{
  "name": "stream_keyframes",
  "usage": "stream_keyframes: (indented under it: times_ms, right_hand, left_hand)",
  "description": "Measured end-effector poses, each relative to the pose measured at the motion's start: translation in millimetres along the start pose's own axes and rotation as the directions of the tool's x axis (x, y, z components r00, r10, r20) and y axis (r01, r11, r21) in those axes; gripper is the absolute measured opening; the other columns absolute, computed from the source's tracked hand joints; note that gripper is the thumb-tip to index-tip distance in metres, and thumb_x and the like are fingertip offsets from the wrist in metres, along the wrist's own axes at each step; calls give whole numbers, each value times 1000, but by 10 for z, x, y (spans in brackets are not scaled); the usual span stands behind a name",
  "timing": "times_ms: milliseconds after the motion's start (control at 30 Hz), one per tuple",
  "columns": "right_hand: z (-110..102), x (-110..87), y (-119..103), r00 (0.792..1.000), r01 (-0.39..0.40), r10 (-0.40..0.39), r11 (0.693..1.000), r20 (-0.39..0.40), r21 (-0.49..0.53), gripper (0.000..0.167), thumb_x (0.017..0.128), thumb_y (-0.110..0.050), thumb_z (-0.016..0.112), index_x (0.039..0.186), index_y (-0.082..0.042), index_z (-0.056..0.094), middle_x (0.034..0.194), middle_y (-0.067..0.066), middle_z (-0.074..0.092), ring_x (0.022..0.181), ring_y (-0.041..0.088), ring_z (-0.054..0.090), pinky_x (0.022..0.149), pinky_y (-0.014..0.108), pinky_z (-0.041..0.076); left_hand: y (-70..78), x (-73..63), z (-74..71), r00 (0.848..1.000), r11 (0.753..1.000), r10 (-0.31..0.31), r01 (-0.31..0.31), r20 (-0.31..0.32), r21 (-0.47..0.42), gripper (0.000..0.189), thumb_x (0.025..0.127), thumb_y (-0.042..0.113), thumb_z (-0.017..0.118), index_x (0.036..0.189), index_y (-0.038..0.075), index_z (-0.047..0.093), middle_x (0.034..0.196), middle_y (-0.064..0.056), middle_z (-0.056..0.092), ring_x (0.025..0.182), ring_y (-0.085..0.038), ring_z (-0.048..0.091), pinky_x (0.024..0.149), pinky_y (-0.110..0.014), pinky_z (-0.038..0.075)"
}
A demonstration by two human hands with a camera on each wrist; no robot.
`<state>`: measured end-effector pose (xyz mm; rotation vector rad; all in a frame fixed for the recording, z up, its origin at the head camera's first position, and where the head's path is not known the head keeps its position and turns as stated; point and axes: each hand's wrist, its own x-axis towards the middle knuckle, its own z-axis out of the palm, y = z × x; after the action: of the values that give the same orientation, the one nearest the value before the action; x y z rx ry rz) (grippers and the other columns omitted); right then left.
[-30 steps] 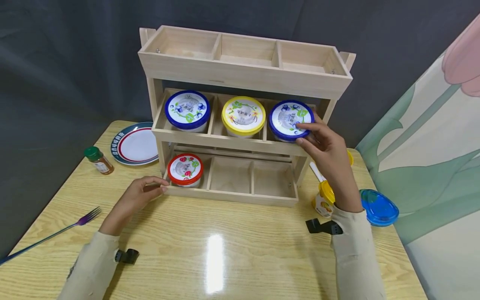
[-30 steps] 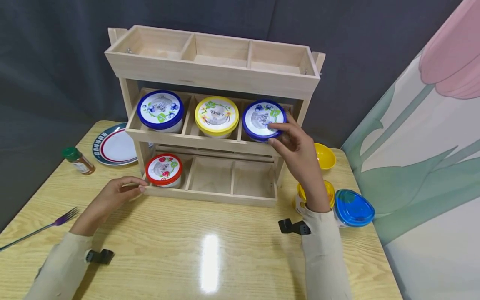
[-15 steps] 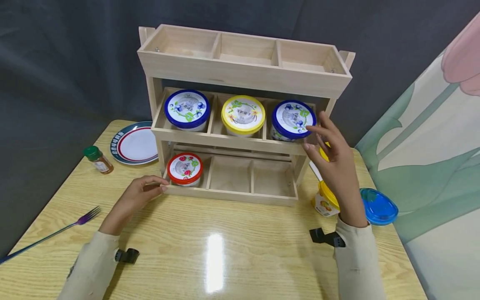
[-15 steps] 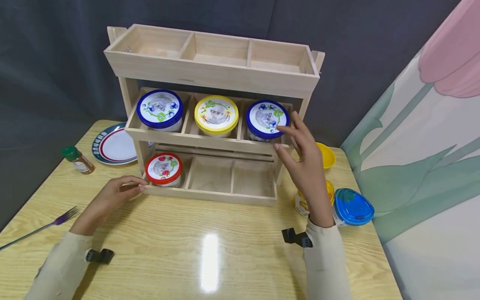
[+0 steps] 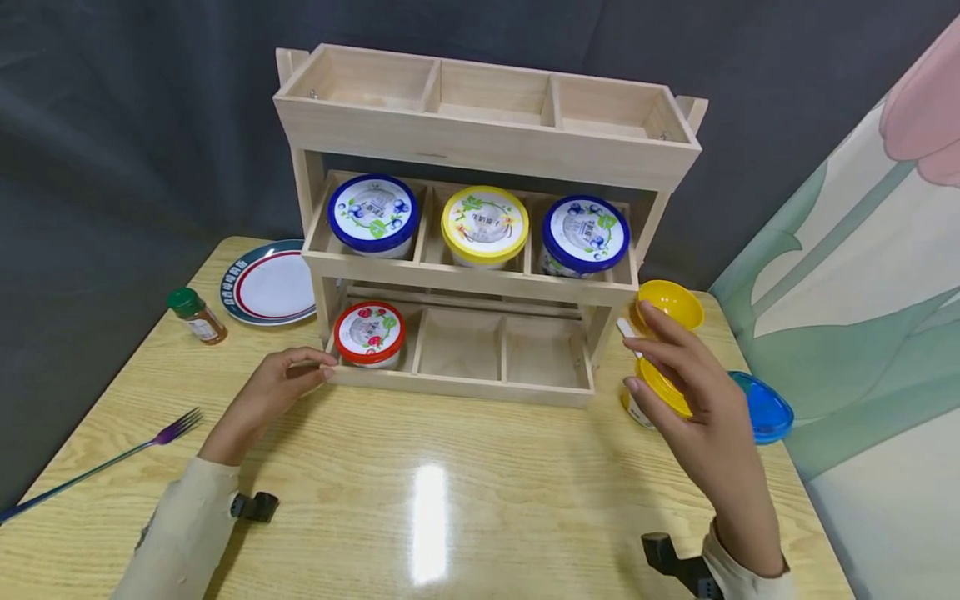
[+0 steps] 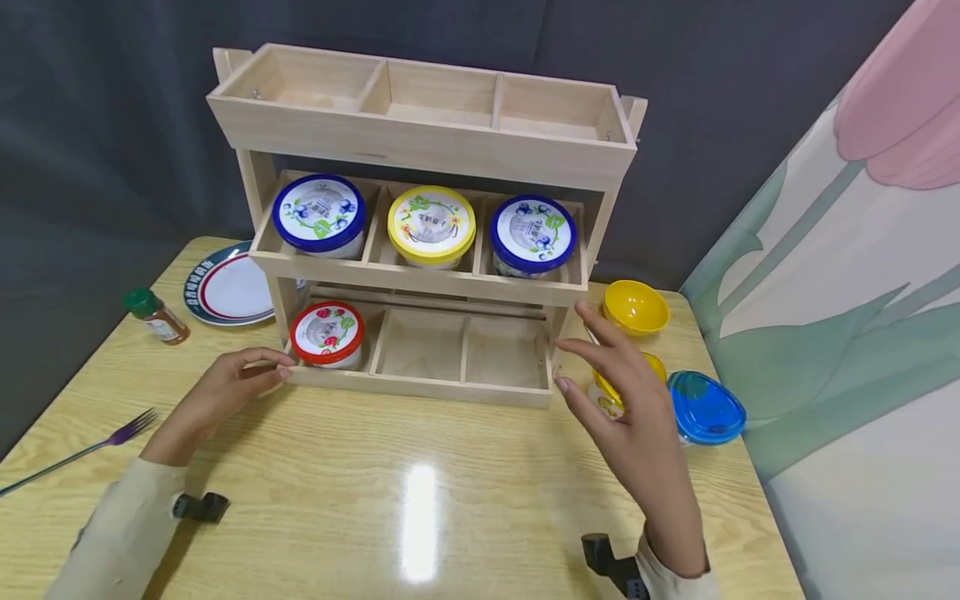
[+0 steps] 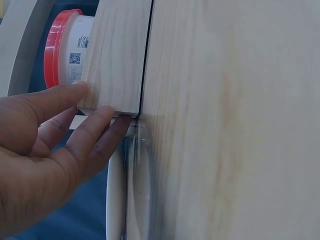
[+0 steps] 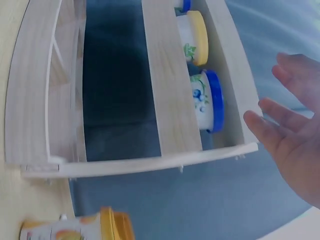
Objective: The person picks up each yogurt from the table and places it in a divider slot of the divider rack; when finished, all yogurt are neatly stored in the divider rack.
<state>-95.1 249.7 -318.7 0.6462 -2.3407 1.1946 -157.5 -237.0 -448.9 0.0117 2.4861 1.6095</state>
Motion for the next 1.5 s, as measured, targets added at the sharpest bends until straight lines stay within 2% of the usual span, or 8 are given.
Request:
stream_keyframes:
  times_ms: [267,467,567,767,867,1067,1300,1500]
  right_hand:
    - [-155,-484,6,990,-56,59,998,-125,31,44,87,31,68,129,15,69,160,21,53,150,22,49,112,18,45]
    - [-302,-801,218,933,-160,159,987,-322,25,39,96,27,60,134,22,61,161,21,51,151,25,47,114,19,43]
    - [-393,-891,369,857,-324,263,944,-444,-65,39,100,20,62,138,15,64,162,12,52,151,21,46,115,19,42]
    - [-501,-962,665,632,-666,548,746,-548,-23,44,108,-9,66,152,-11,64,171,-1,41,158,12,33,127,34,30]
    - [-512,-1000,798,577,-719,624,694,-527,34,47,110,-15,66,156,-15,60,176,-1,31,162,16,26,129,41,27]
    - [-488,-1036,1026,550,-749,702,654,-453,105,53,111,-19,65,162,-17,53,180,1,17,165,27,20,126,47,29]
    - [-420,-1045,1210,497,-793,773,590,-394,155,53,110,-26,66,162,-20,54,181,-1,8,162,40,22,101,16,44]
    - [-311,-1067,1291,494,-709,736,649,-462,275,39,107,-18,70,145,-20,65,180,6,18,154,49,37,75,1,44]
  left_hand:
    - [5,22,-5,1000,1000,-14,14,11,8,29,111,14,65,134,-4,69,151,-26,58,134,-43,60,106,-47,51]
    - [2,7,-29,1000,1000,5,-5,17,21,26,111,11,65,132,-4,69,146,-26,61,128,-38,61,101,-39,51]
    - [31,36,-15,1000,1000,10,-10,21,20,26,111,11,65,131,-3,68,145,-26,61,128,-39,60,104,-44,51]
    - [54,57,9,1000,1000,-1,1,13,22,25,111,9,64,131,-5,67,148,-28,59,132,-43,58,107,-48,49]
    - [41,48,7,1000,1000,-3,2,14,24,25,111,10,64,131,-5,68,148,-27,58,133,-43,58,104,-45,50]
    - [5,37,-9,1000,1000,3,-4,8,23,26,111,12,64,131,-4,68,147,-27,59,130,-39,60,99,-36,50]
    - [11,33,-1,1000,1000,-17,17,12,13,27,112,13,63,133,-4,67,151,-28,56,134,-43,57,108,-52,48]
    - [17,38,-6,1000,1000,-9,9,9,18,27,111,12,63,132,-5,68,150,-28,56,134,-43,57,106,-48,49]
